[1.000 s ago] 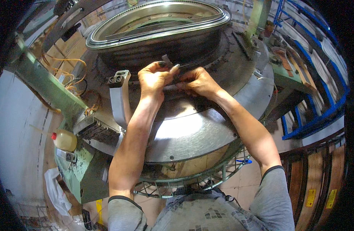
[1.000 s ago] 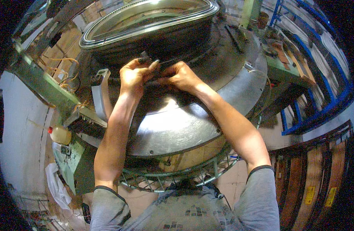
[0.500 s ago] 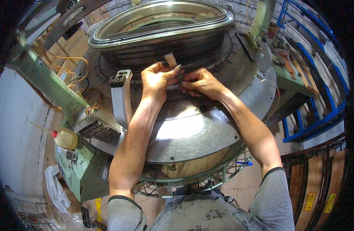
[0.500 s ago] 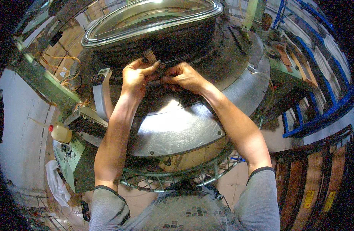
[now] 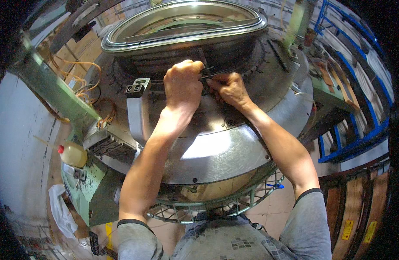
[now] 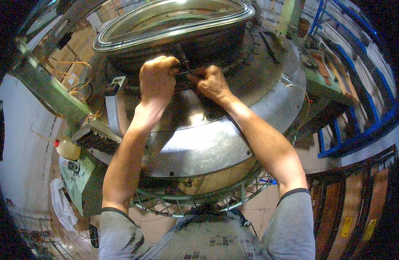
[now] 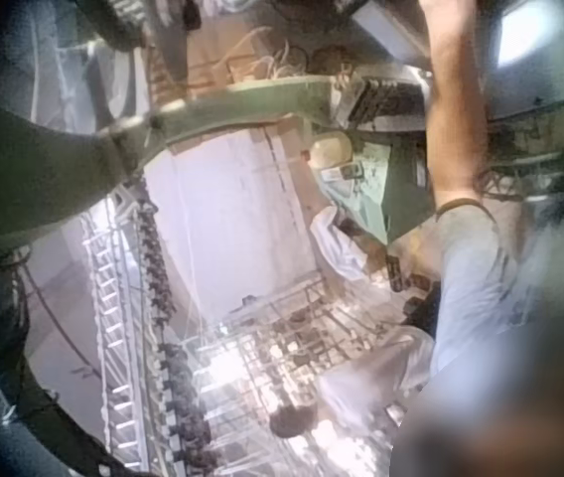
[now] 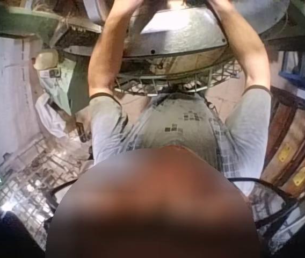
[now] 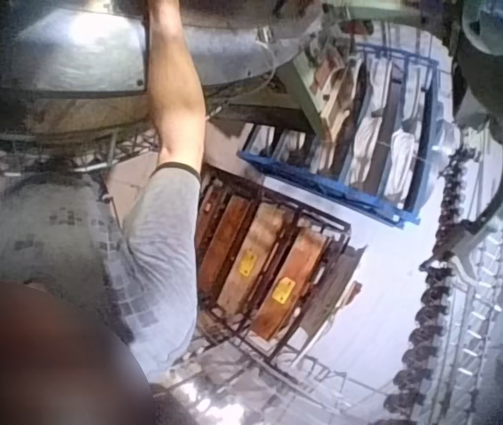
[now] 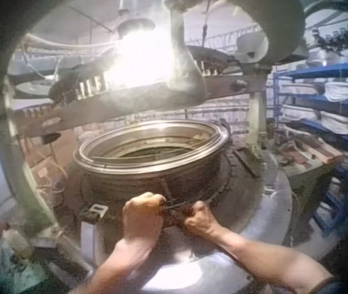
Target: The person inserts small metal strips into slots around the rim of a large circular metal component. They retrieve strips from a nearby tray, align them, and press them into place one by one.
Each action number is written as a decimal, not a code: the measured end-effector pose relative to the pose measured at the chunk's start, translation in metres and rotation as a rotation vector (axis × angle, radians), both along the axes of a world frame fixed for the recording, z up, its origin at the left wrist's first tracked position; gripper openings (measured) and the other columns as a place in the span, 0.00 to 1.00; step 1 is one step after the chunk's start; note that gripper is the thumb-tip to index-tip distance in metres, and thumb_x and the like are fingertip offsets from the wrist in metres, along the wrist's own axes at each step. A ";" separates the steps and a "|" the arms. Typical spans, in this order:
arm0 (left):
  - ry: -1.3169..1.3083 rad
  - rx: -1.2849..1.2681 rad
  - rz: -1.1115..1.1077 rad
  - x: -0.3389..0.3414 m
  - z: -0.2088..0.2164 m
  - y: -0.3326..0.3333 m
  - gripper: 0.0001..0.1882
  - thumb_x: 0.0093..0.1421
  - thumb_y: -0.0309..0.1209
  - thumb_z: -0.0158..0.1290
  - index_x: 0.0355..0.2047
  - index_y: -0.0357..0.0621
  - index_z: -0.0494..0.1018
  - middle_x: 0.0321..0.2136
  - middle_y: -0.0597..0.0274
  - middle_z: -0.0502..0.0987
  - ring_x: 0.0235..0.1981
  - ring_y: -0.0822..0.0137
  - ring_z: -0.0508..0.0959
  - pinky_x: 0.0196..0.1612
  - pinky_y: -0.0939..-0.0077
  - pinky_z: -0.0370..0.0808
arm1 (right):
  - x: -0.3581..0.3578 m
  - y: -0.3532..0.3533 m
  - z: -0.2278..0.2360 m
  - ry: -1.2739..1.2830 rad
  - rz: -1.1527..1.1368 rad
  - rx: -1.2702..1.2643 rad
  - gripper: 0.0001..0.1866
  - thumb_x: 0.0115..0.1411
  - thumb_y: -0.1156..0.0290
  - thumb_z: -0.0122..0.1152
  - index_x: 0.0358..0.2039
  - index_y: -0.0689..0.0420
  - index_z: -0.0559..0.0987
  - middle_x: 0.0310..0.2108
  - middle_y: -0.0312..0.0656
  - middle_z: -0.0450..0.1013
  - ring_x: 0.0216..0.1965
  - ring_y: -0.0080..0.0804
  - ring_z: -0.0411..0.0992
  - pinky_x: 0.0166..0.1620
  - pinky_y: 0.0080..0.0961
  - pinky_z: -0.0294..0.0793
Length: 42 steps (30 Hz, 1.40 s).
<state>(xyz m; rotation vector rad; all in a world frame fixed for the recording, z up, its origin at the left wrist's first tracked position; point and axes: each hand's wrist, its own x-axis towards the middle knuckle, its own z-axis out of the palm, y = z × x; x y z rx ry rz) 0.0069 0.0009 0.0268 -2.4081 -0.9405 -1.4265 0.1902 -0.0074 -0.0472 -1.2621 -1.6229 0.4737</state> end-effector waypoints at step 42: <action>0.138 -0.107 0.119 0.007 -0.026 0.003 0.04 0.52 0.20 0.54 0.23 0.38 0.78 0.58 0.49 0.76 0.35 0.48 0.86 0.37 0.60 0.85 | -0.002 -0.001 0.003 -0.107 -0.052 0.097 0.08 0.62 0.69 0.66 0.35 0.61 0.87 0.22 0.36 0.80 0.24 0.18 0.72 0.28 0.23 0.73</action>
